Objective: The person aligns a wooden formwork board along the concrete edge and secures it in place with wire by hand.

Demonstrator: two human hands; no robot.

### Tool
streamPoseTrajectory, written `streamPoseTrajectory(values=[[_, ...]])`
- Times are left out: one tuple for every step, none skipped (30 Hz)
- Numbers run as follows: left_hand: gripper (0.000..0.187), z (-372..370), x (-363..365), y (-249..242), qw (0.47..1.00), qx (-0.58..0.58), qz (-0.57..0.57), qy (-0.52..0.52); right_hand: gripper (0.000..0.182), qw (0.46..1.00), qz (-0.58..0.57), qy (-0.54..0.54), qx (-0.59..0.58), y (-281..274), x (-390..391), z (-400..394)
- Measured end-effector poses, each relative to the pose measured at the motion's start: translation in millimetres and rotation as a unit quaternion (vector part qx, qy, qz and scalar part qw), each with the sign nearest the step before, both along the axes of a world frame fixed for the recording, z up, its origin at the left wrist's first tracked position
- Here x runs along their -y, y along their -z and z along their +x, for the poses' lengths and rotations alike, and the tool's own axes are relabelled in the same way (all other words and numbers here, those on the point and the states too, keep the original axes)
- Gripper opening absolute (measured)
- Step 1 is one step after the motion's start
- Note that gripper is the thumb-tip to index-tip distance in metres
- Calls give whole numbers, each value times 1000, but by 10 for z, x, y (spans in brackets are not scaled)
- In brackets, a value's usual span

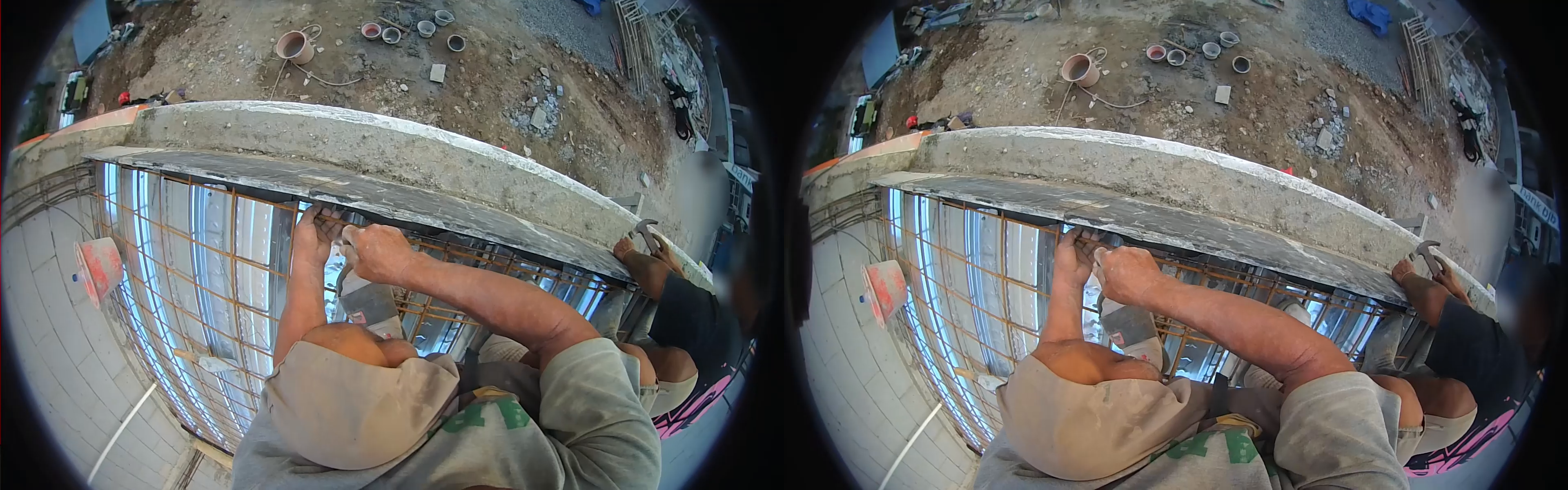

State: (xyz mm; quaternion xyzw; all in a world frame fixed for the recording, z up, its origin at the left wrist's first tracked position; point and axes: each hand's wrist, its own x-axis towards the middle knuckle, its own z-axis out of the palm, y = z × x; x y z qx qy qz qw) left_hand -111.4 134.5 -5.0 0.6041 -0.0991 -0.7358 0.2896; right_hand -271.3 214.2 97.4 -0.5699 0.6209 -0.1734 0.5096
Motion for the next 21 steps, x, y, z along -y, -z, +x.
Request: streamPoseTrajectory(values=[[16, 23, -33, 40, 1000, -12, -15, -3, 25, 1000, -6, 7, -3, 31, -42, -49], [22, 24, -74, 94, 1000, 2, -23, -6, 24, 1000, -16, 16, -5, 42, -68, -60], [25, -40, -142, 68, 998, 10, -42, -36, 23, 999, -26, 23, -13, 101, -113, -43], [25, -8, -150, 214, 998, -5, -51, -30, 23, 999, -32, 23, -16, 72, -141, -57], [22, 20, -156, 254, 995, -76, -40, -43, 23, 999, -29, 15, -24, 76, -171, -37], [19, 194, -100, 491, 993, -89, -66, -42, 24, 999, -32, 1, -27, 81, -213, -70], [16, -59, -75, 269, 996, 11, -49, -71, 24, 999, -21, 7, -40, 34, -273, -173], [16, 109, -52, 421, 995, -2, -67, -70, 24, 998, -24, -30, -41, -42, -297, -241], [14, 106, -65, 395, 995, -2, -80, -58, 25, 996, -29, -69, -38, -113, -301, -287], [14, 87, -45, 375, 994, -3, -97, -45, 25, 997, -30, -65, -41, -168, -308, -378], [14, 65, -22, 359, 994, -5, -98, -41, 25, 995, -42, -85, -40, -208, -345, -510], [13, 40, -16, 322, 995, 20, -82, -57, 25, 992, -52, -105, -37, -269, -391, -659], [14, 35, -36, 312, 994, 46, -65, -74, 24, 989, -42, -137, -39, -382, -407, -876], [14, 54, -47, 338, 994, 47, -63, -71, 24, 986, -36, -148, -61, -460, -426, -1133], [13, 107, -32, 383, 995, 30, -69, -66, 24, 983, -31, -161, -83, -530, -449, -1417], [13, 177, 4, 438, 995, 12, -76, -62, 27, 984, 5, -137, -110, -624, -476, -1748], [15, 329, 35, 595, 995, -10, -86, -45, 24, 983, 29, -100, -152, -622, -527, -2093], [15, 284, -16, 544, 995, -12, -86, -42, 21, 967, 95, -104, -214, -729, -542, -2457], [19, 178, -63, 448, 992, -11, -103, -66, 18, 950, 106, -102, -276, -665, -667, -2826], [22, 85, -79, 389, 989, -12, -121, -89, 16, 919, 177, -103, -338, -661, -782, -3133], [31, 85, -61, 417, 989, 4, -119, -88, 21, 906, 168, -106, -375, -459, -1014, -3459]])
